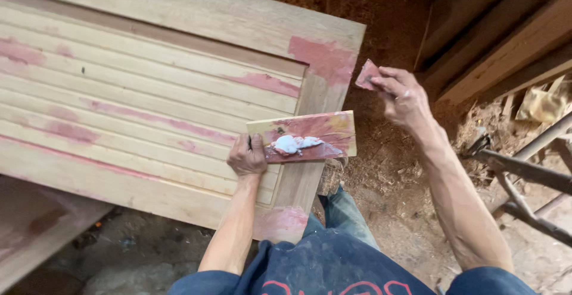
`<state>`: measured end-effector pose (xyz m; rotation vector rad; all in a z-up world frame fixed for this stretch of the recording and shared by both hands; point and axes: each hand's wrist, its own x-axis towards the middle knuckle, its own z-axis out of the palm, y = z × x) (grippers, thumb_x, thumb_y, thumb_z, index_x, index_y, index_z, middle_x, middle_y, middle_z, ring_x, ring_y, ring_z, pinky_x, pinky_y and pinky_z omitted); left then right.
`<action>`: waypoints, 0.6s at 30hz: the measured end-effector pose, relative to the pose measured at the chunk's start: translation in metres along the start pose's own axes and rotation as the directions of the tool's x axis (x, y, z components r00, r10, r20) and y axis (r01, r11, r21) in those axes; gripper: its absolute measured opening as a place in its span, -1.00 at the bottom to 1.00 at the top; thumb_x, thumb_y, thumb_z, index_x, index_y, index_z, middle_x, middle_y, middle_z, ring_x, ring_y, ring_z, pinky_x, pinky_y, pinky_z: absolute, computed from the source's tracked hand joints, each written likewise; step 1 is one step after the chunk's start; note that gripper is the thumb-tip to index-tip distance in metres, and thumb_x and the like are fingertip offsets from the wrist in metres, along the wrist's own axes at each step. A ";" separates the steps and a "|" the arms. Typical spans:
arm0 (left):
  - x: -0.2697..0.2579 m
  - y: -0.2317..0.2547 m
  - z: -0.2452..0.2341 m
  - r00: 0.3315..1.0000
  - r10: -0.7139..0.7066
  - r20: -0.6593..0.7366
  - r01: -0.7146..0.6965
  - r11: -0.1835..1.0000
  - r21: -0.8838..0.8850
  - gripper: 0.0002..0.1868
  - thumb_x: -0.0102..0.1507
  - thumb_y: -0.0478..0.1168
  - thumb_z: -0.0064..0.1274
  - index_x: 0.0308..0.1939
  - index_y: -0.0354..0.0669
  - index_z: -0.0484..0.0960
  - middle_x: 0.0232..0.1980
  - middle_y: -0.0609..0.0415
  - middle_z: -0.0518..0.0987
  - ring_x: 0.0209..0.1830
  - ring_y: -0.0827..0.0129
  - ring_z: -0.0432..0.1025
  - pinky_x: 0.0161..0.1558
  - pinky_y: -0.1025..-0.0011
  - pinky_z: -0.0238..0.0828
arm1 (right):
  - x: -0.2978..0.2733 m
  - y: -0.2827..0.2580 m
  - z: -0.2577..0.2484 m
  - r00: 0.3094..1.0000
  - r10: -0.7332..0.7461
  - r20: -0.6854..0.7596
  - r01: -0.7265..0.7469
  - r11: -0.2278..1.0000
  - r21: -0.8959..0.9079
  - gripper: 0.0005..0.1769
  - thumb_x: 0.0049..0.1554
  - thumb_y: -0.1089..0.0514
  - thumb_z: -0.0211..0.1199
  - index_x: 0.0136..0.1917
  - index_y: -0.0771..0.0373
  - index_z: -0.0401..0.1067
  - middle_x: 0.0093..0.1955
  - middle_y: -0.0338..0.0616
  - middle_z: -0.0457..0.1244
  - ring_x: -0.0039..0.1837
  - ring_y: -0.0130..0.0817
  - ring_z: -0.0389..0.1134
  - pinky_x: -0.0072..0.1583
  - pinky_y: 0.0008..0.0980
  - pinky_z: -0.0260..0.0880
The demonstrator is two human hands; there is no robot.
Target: The person applies pink wood filler to a wooden door using a putty knife and a small wooden board. They scoop filler from the board and spread it into the grooves and gaps between the slats and frame of the door.
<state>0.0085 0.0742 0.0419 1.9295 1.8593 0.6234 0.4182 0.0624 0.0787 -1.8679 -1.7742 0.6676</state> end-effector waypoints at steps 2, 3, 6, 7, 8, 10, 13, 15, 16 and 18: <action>0.001 -0.002 0.000 1.000 -0.026 -0.002 0.026 0.999 -0.018 -0.60 0.38 0.10 -0.07 -0.33 -0.12 0.56 -0.35 -0.10 0.55 -0.34 -0.07 0.48 -0.32 0.03 0.37 | 0.024 0.006 -0.013 0.989 -0.010 0.149 0.031 0.990 -0.139 -0.55 0.24 0.41 0.25 0.31 0.03 0.55 0.47 -0.15 0.30 0.38 -0.15 0.37 0.28 -0.23 0.53; 0.000 -0.003 0.000 0.999 -0.033 -0.008 0.033 0.999 -0.028 -0.60 0.38 0.11 -0.07 -0.31 -0.11 0.57 -0.34 -0.09 0.56 -0.34 -0.07 0.49 -0.33 0.03 0.38 | 0.034 0.008 -0.016 0.973 -0.053 0.224 0.110 0.961 -0.253 -0.48 0.12 0.40 0.30 0.30 0.00 0.56 0.46 -0.20 0.30 0.39 -0.15 0.34 0.36 -0.15 0.42; 0.000 -0.005 -0.002 0.999 -0.038 -0.030 0.036 0.998 -0.046 -0.59 0.39 0.14 -0.06 -0.30 -0.11 0.56 -0.30 -0.06 0.58 -0.32 -0.05 0.50 -0.32 0.05 0.40 | 0.061 0.007 -0.028 0.896 -0.107 0.430 0.324 0.821 -0.470 -0.28 -0.13 0.39 0.40 0.28 -0.12 0.56 0.44 -0.37 0.30 0.43 -0.20 0.27 0.56 -0.02 0.11; 0.000 -0.005 -0.002 0.999 -0.030 -0.035 0.029 0.998 -0.049 -0.58 0.39 0.14 -0.06 -0.31 -0.11 0.55 -0.29 -0.05 0.58 -0.30 -0.04 0.51 -0.31 0.05 0.40 | 0.068 0.003 -0.028 0.872 -0.098 0.480 0.360 0.793 -0.491 -0.25 -0.14 0.38 0.39 0.30 -0.17 0.55 0.45 -0.44 0.29 0.45 -0.26 0.26 0.62 -0.03 0.02; -0.001 -0.003 -0.002 0.999 -0.043 -0.032 0.041 0.997 -0.060 -0.58 0.39 0.14 -0.05 -0.30 -0.10 0.55 -0.29 -0.04 0.58 -0.30 -0.03 0.51 -0.31 0.05 0.40 | 0.077 -0.001 -0.028 0.844 -0.087 0.529 0.397 0.764 -0.509 -0.21 -0.15 0.37 0.39 0.31 -0.23 0.54 0.47 -0.51 0.28 0.47 -0.32 0.25 0.67 -0.04 -0.06; -0.002 -0.004 -0.004 0.998 -0.056 -0.019 0.055 0.995 -0.079 -0.58 0.39 0.15 -0.05 -0.29 -0.10 0.56 -0.30 -0.03 0.58 -0.29 -0.02 0.52 -0.32 0.06 0.41 | 0.090 -0.012 -0.021 0.803 -0.093 0.589 0.489 0.667 -0.562 -0.22 -0.16 0.25 0.43 0.33 -0.27 0.52 0.47 -0.53 0.26 0.47 -0.31 0.24 0.65 -0.02 -0.12; 0.002 -0.006 -0.005 0.999 -0.032 -0.027 0.030 0.997 -0.075 -0.57 0.38 0.17 -0.04 -0.27 -0.11 0.56 -0.29 -0.03 0.57 -0.30 -0.02 0.51 -0.33 0.06 0.40 | 0.105 -0.027 -0.017 0.777 -0.088 0.623 0.581 0.482 -0.656 -0.23 -0.14 0.12 0.45 0.35 -0.38 0.48 0.48 -0.54 0.24 0.44 -0.34 0.25 0.61 -0.03 -0.12; 0.001 -0.004 -0.003 0.999 -0.047 -0.020 0.046 0.995 -0.084 -0.57 0.38 0.17 -0.04 -0.29 -0.10 0.56 -0.30 -0.03 0.57 -0.31 -0.02 0.51 -0.33 0.06 0.40 | 0.115 -0.032 -0.025 0.789 -0.059 0.612 0.588 0.364 -0.722 -0.31 -0.06 0.09 0.43 0.33 -0.44 0.47 0.49 -0.55 0.24 0.40 -0.37 0.26 0.58 -0.05 -0.07; -0.001 -0.004 -0.003 0.998 -0.054 -0.015 0.053 0.995 -0.087 -0.58 0.38 0.17 -0.04 -0.30 -0.09 0.56 -0.31 -0.02 0.57 -0.31 -0.01 0.51 -0.34 0.06 0.39 | 0.119 -0.033 -0.032 0.803 -0.035 0.595 0.574 0.316 -0.755 -0.38 0.02 0.09 0.42 0.30 -0.46 0.48 0.49 -0.56 0.24 0.37 -0.39 0.28 0.56 -0.06 -0.04; 0.000 -0.006 -0.002 0.999 -0.050 -0.016 0.048 0.995 -0.084 -0.58 0.39 0.17 -0.04 -0.30 -0.09 0.55 -0.31 -0.02 0.56 -0.31 -0.01 0.50 -0.33 0.06 0.39 | 0.122 -0.036 -0.045 0.840 -0.024 0.542 0.525 0.285 -0.802 -0.45 0.09 0.09 0.40 0.29 -0.46 0.48 0.50 -0.56 0.25 0.35 -0.40 0.29 0.55 -0.07 0.01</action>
